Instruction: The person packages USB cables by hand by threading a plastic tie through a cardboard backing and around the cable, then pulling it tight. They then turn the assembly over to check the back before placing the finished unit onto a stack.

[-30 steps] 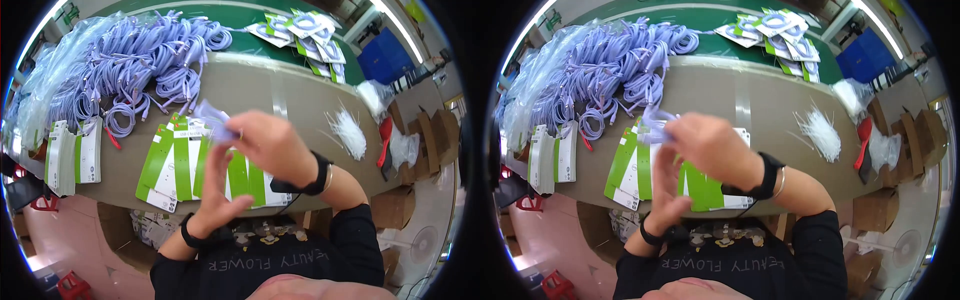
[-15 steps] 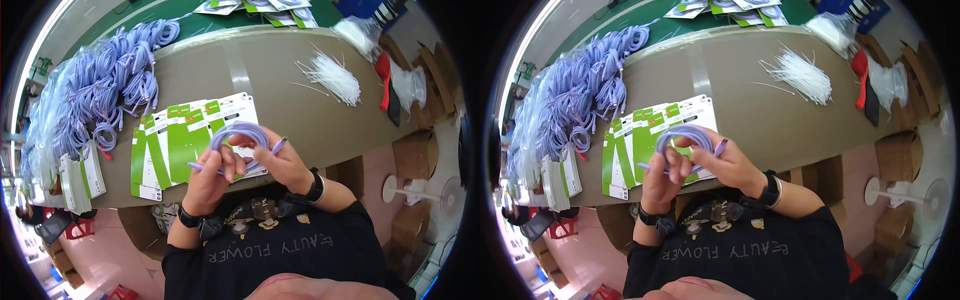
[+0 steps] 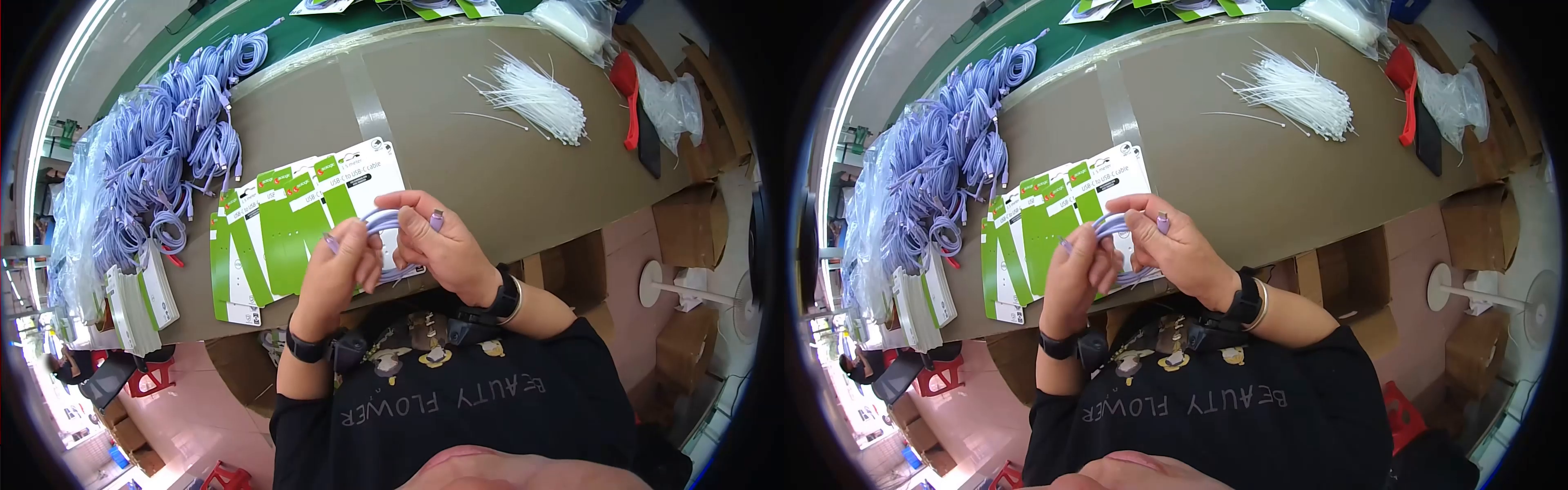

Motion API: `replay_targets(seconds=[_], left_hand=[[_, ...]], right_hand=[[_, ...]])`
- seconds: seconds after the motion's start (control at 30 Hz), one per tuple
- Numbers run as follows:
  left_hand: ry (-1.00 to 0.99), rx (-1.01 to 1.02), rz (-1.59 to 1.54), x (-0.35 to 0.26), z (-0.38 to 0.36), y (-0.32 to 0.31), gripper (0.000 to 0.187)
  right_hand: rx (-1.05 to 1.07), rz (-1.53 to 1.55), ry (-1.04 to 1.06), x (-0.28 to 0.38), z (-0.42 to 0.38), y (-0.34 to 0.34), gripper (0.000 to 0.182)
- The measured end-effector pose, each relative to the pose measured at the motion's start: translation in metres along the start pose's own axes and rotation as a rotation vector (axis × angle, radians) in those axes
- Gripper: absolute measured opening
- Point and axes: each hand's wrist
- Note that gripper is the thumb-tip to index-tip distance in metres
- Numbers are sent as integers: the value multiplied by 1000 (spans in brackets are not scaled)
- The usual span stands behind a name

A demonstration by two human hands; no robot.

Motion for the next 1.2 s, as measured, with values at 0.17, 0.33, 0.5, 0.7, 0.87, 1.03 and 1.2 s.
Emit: replay_targets(seconds=[0.17, 0.33, 0.5, 0.7, 0.87, 1.03, 1.2], left_hand=[[-106, 173, -433, 1, 7, -6, 31], [-285, -13, -41, 2, 6, -12, 30], [-452, -554, 767, 9, 17, -1, 24], [-421, -731, 1026, 5, 32, 13, 18], [-566, -867, 1153, 13, 41, 20, 14], [-572, -886, 1175, 12, 42, 18, 15], [-561, -906, 1181, 11, 43, 17, 15]], right_hand=[[4, -160, 75, -1, 1, -1, 34], [-17, -140, -18, 1, 13, 4, 33], [15, -16, -114, -1, 18, 17, 39], [-82, -141, -69, 18, 20, 38, 55], [-127, -165, -153, 29, 20, 47, 58], [-109, -168, -228, 35, 25, 44, 59], [-92, -200, -258, 38, 26, 39, 59]])
Point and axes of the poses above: each hand's wrist, its own z-axis towards the middle knuckle, its own y-axis out of the back of the hand, x = y × z, and after that the axes turned 13 degrees about y, right-handed
